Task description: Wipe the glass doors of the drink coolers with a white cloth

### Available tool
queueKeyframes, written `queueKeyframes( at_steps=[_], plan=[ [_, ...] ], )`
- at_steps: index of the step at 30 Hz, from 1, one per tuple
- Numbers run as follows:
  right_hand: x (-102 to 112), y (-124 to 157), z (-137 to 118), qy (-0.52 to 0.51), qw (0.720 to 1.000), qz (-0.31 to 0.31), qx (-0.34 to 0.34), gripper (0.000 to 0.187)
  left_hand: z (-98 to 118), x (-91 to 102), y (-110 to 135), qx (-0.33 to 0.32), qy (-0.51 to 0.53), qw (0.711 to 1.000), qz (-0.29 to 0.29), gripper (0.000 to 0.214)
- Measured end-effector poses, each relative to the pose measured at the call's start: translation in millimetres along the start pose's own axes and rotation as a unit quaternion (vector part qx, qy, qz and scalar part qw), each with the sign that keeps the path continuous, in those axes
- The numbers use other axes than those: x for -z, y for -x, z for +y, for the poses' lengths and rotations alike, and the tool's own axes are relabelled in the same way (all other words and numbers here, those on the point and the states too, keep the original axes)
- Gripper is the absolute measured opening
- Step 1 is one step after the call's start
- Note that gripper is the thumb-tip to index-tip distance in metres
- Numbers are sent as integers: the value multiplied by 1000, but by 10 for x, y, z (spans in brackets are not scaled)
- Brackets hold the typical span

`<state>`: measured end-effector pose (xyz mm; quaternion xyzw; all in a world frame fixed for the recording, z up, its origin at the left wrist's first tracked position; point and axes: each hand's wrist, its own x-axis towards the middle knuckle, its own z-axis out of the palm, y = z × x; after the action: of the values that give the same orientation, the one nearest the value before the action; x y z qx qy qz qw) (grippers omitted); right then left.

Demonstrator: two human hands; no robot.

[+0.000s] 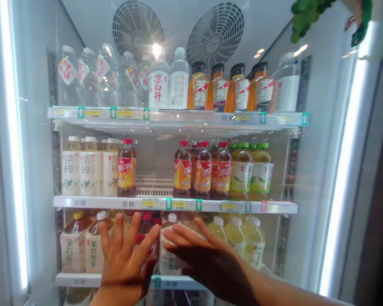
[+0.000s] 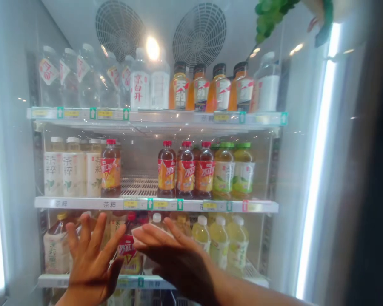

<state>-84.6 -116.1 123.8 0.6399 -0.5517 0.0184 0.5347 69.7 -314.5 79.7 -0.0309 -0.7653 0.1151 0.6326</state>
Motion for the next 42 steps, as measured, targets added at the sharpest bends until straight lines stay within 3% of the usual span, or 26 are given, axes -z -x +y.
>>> queueKeyframes(
  at_steps=[6,12,17,21,23,26,27,31,32,36,37,41,42],
  plan=[
    [150,448,338,65,994,19,-90,65,446,-224,-239,-21,3,1000,-3,63],
    [267,898,460,75,996,-3,-47,54,913,-486,-356,-20,15,1000,-15,63],
    [396,1259,800,98,983,24,-156,69,1259,-645,-431,-20,29,999,-15,63],
    [487,1564,992,96,992,12,-83,70,1469,-743,-478,-17,34,999,-24,63],
    [547,1687,1109,116,986,21,-119,69,1537,-792,-486,-11,34,999,-29,63],
    [596,1811,1199,139,962,48,-231,71,1588,-858,-487,-4,22,999,-29,62],
    [594,1839,1189,138,962,49,-232,72,1593,-875,-486,-2,15,999,-28,62],
    [563,1902,1130,121,989,15,-84,69,1592,-916,-470,-8,0,1000,-17,63],
    [567,1899,1147,124,989,13,-82,68,1591,-922,-463,-9,-2,1000,-14,63],
    [567,1814,1178,129,958,50,-250,71,1592,-936,-446,-12,-8,1000,-13,63],
    [545,1788,1132,119,959,55,-252,71,1593,-936,-446,-12,-9,1000,-13,63],
    [443,1720,908,66,995,23,-65,66,1598,-924,-452,-7,-15,1000,-11,63],
    [441,1705,908,66,996,22,-48,65,1600,-919,-451,-6,-15,1000,-11,63]
  ],
)
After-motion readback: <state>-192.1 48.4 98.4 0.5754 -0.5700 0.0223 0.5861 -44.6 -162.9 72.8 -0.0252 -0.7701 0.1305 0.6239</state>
